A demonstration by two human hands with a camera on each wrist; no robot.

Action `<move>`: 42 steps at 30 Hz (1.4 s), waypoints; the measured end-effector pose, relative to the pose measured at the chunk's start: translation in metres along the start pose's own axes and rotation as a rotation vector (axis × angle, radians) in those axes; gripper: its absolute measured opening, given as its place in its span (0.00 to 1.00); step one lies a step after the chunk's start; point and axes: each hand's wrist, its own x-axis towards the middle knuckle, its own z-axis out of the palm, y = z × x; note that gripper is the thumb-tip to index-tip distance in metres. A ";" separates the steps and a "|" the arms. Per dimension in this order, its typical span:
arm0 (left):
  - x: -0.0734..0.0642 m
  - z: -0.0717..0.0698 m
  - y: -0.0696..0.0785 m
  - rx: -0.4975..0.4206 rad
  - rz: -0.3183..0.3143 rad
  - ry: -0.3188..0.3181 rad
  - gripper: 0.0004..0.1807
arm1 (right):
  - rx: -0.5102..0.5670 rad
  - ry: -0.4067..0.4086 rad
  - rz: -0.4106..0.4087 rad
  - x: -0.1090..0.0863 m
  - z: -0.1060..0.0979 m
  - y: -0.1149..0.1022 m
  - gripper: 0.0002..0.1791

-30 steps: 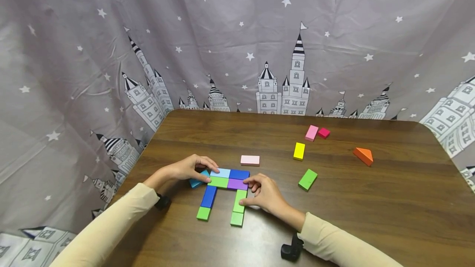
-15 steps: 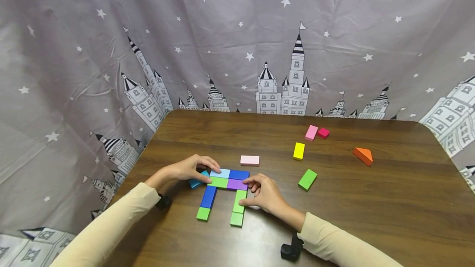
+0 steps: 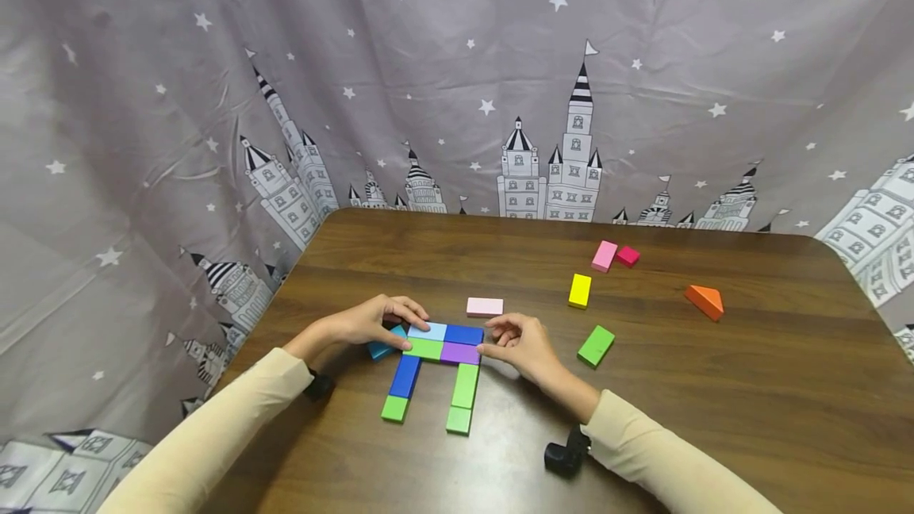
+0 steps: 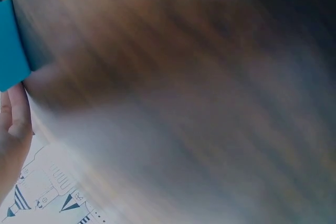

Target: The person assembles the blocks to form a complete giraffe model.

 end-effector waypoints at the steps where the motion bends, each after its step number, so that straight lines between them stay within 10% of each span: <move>1: 0.000 0.000 0.000 0.001 0.000 0.000 0.18 | 0.001 0.009 0.002 0.002 -0.002 0.000 0.20; 16: 0.001 0.001 -0.001 -0.014 -0.004 0.001 0.17 | -0.188 0.172 0.071 0.036 -0.016 0.005 0.23; 27: 0.000 0.001 0.004 -0.022 -0.010 0.004 0.17 | -0.198 0.141 0.151 0.050 -0.015 0.008 0.22; 42: 0.002 0.001 -0.001 -0.052 0.021 -0.020 0.18 | -0.283 0.073 0.053 0.052 -0.025 0.014 0.16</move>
